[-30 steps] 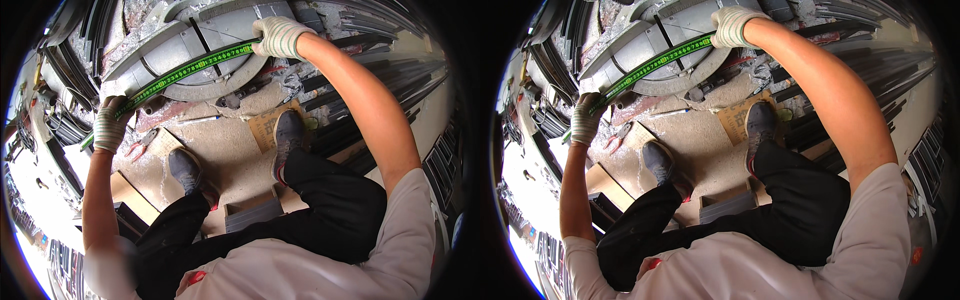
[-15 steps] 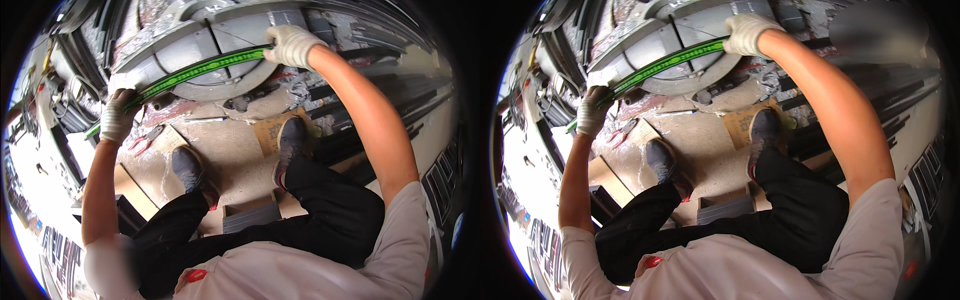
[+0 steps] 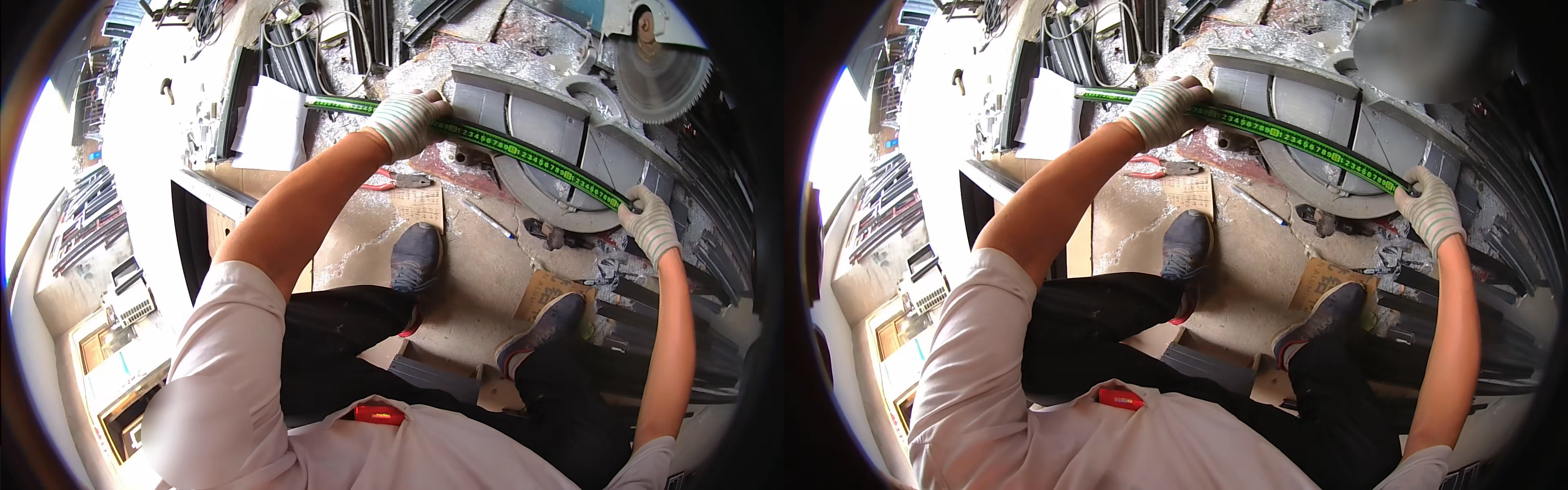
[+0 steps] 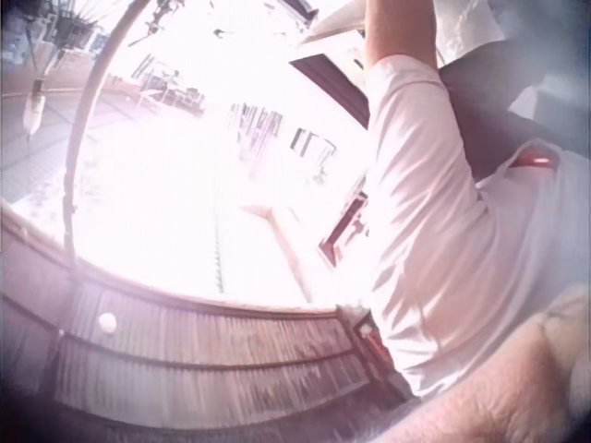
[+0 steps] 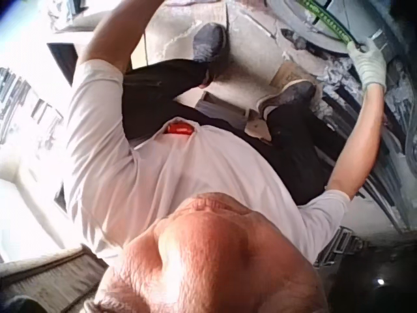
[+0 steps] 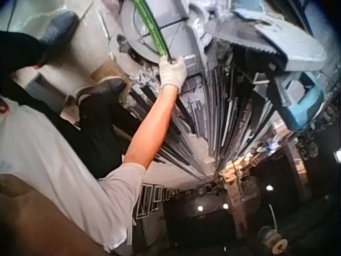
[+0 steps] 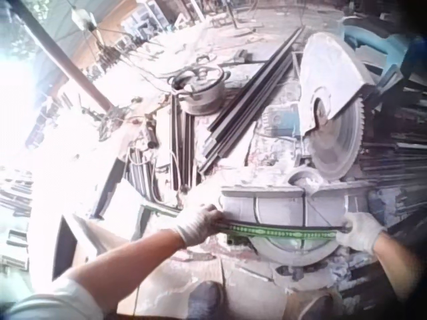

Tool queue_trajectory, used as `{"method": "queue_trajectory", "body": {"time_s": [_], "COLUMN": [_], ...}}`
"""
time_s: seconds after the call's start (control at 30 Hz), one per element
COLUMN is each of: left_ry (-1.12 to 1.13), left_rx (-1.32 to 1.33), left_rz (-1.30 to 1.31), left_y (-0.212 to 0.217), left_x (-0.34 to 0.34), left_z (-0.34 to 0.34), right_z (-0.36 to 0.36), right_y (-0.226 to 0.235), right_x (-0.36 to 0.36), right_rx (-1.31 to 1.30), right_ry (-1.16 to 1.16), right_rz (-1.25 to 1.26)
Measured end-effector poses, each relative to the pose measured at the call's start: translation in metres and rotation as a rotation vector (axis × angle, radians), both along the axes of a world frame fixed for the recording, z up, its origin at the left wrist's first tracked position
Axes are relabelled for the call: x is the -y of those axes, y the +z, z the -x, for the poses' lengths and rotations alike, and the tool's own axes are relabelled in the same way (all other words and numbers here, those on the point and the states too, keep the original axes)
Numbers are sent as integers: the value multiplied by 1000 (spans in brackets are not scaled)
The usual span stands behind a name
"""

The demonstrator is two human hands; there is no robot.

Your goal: The person measures a window frame and several metal profiles using a tape measure while sitting on the floor. They handle the profiles by picking them up, measuring their lengths, and placing them back down.

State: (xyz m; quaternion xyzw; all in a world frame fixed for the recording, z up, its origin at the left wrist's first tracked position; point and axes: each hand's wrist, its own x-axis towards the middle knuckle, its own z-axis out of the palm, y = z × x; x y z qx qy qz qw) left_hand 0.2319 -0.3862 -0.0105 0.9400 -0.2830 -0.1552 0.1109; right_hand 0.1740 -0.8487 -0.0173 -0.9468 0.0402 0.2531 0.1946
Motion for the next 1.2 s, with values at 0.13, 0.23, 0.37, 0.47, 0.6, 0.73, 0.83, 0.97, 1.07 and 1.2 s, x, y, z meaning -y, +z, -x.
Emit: {"method": "queue_trajectory", "body": {"time_s": [0.13,0.23,0.37,0.47,0.6,0.73,0.83,0.97,1.07,1.2], "left_ry": [-1,-5,9,8,-126,-114,-2,157,232,278], "left_rx": [-3,4,-88,-40,149,188,155,127,113,107], "left_rz": [-19,-20,119,114,177,241,202,165,96,75], "left_y": [4,3,-13,4,15,1,-3,-10,-13,-19], "left_x": [3,8,6,35,81,156,211,259,276,281], "left_z": [1,1,0,11,37,78,109,129,132,132], "right_z": [0,1,4,3,-5,1,3,2,2,3], "right_y": [0,8,3,5,13,10,9,11,10,9], "right_x": [0,-1,8,6,-3,5,5,3,4,5], "right_rx": [-1,-20,74,25,-91,-76,-87,-70,-68,-55], "right_ry": [-1,-25,106,61,-3,-22,-15,-4,-3,-4], "right_rz": [18,30,-22,10,50,61,59,54,55,59]}}
